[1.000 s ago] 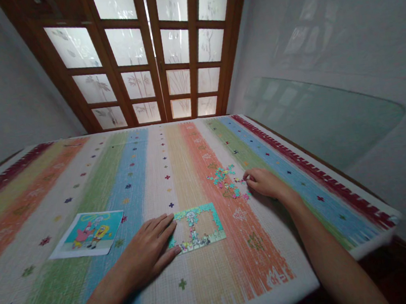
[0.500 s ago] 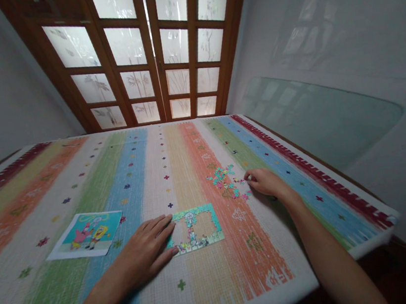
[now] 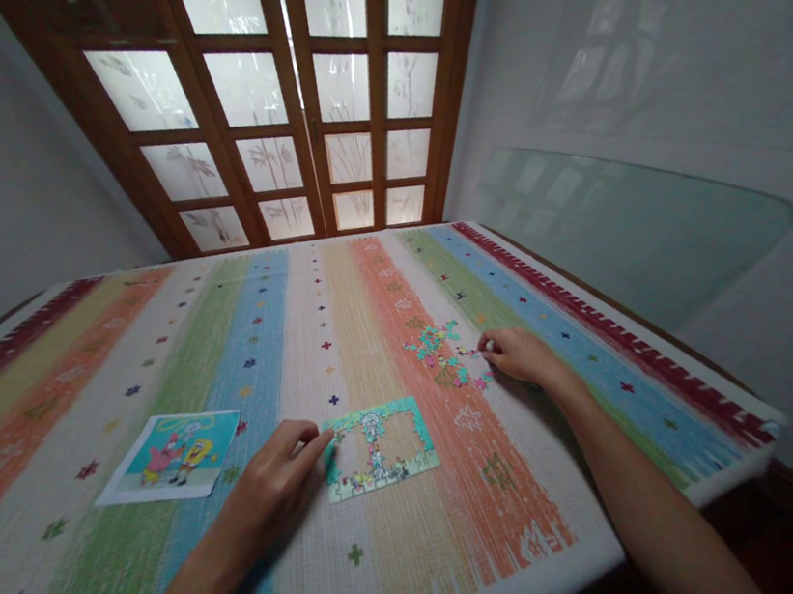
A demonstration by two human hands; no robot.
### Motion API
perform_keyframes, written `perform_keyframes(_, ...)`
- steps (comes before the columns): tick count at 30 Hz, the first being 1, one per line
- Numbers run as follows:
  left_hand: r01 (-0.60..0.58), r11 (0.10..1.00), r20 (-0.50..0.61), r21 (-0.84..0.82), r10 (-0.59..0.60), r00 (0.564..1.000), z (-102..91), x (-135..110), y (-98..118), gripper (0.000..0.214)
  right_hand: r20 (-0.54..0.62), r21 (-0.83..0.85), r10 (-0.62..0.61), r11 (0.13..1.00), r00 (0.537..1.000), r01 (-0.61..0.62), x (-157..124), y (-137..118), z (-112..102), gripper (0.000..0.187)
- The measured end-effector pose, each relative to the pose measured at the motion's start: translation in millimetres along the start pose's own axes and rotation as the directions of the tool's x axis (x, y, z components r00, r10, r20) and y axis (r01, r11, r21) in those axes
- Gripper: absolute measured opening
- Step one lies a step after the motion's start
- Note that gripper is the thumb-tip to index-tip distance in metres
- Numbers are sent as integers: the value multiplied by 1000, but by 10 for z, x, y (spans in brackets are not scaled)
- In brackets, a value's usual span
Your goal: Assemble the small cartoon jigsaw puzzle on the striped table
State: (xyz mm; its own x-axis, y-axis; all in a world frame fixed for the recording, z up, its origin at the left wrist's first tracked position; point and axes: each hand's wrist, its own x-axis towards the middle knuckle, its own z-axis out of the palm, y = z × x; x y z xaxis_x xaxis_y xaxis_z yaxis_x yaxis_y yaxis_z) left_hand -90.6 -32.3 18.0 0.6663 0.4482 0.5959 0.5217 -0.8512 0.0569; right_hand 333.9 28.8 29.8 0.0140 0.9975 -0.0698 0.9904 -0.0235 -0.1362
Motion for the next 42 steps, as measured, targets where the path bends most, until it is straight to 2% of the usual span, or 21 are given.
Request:
perform_keyframes(3, 4, 1000, -18, -17, -4, 1000, -10, 12, 13, 32, -24, 4, -2, 1000, 1000, 2, 6, 20, 17, 22)
perform_keyframes(8, 17, 999, 14, -30, -16, 1000, 18, -2, 24, 30, -29, 39, 15, 999, 999, -14, -4, 98, -33, 24)
perform_keyframes(13, 83, 996, 67, -32, -81, 994, 11, 49, 72, 16, 23, 153, -106, 983, 994, 101, -37, 97, -111, 24)
perform_keyframes(15, 123, 992, 88, -28, -120, 989, 5, 64, 88, 23, 22, 145, -125, 982, 992, 121, -45, 62, -107, 25)
perform_keyframes(22, 85, 992, 195, 95, -103, 975, 101, -18, 9, 38, -55, 71, -103, 992, 993, 107, -25, -36, 5, 34)
perform_keyframes(28, 217, 969, 280, 119, -243, 929, 175, -108, -58, 31, -170, 48, -113, 991, 979, 123, 17, -48, 93, 34)
perform_keyframes(32, 260, 963, 349, 71, -268, 898, 164, -122, -63, 22, -207, 30, -135, 989, 969, 144, 42, -73, 175, 25)
perform_keyframes(37, 252, 968, 397, 13, -237, 887, 146, -121, -77, 17, -250, 42, -208, 973, 946, 225, 57, -158, 257, 24)
perform_keyframes(42, 237, 971, 402, 24, -226, 887, 131, -123, -77, 14, -313, 72, -311, 935, 898, 348, 56, -273, 302, 25)
